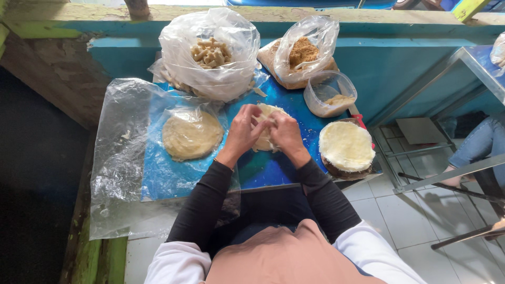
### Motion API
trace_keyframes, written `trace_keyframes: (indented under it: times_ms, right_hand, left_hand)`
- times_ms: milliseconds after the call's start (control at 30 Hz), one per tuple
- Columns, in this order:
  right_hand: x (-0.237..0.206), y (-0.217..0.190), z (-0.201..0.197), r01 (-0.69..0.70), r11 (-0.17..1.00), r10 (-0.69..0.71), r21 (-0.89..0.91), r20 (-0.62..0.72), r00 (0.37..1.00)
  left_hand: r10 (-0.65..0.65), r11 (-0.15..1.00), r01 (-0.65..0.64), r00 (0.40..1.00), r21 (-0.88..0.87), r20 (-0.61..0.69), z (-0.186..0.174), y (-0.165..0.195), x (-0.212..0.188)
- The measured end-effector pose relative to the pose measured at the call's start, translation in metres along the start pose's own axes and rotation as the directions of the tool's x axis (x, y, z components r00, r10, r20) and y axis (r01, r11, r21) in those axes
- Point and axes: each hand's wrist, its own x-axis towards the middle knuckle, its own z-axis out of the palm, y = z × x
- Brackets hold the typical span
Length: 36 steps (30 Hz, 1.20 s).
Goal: The person pinches pieces from a ball of dough and stretches each piece by hand into a thin sheet, then drapes and presses the sheet over a round cake on the table, repeating for several cakes. Bags of dough pieces and a container of powder sit on the table.
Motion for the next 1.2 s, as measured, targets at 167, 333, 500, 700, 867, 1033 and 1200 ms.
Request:
trace_keyframes:
  times_ms: [167, 333, 500, 700, 867, 1033, 1200]
  right_hand:
    - [0.002, 0.012, -0.013, -0.341, 0.878, 0.335, 0.337, 0.078, 0.939]
    - [-0.002, 0.016, -0.037, -0.398, 0.851, 0.419, 0.343, 0.014, 0.908]
    - [0.006, 0.030, -0.057, -0.270, 0.943, 0.297, 0.194, -0.130, 0.946]
    - [0.024, 0.052, -0.106, -0.243, 0.959, 0.262, 0.143, -0.136, 0.955]
    - [0.027, 0.041, -0.160, -0.408, 0.649, 0.352, 0.642, 0.222, 0.909]
    - [0.006, 0.019, -0.179, -0.527, 0.381, 0.351, 0.760, 0.409, 0.843]
    - [-0.023, 0.016, -0.185, -0.601, 0.215, 0.287, 0.770, 0.538, 0.792]
  left_hand:
    - [0.015, 0.981, -0.026, 0.998, 0.191, 0.061, 0.000, -0.017, -0.010]
    - [0.074, 0.974, -0.091, 0.994, 0.208, 0.086, 0.000, -0.027, -0.014]
    - [0.049, 0.978, -0.073, 0.990, 0.196, 0.130, -0.001, -0.030, -0.014]
    - [0.046, 0.977, -0.074, 0.989, 0.201, 0.139, -0.001, -0.032, -0.013]
    - [0.031, 0.968, -0.069, 0.986, 0.239, 0.162, -0.006, -0.022, -0.010]
    - [0.291, 0.881, -0.286, 0.956, 0.376, 0.043, -0.006, 0.010, -0.009]
    - [0.035, 0.890, 0.150, 0.919, -0.431, 0.392, 0.026, 0.068, -0.014]
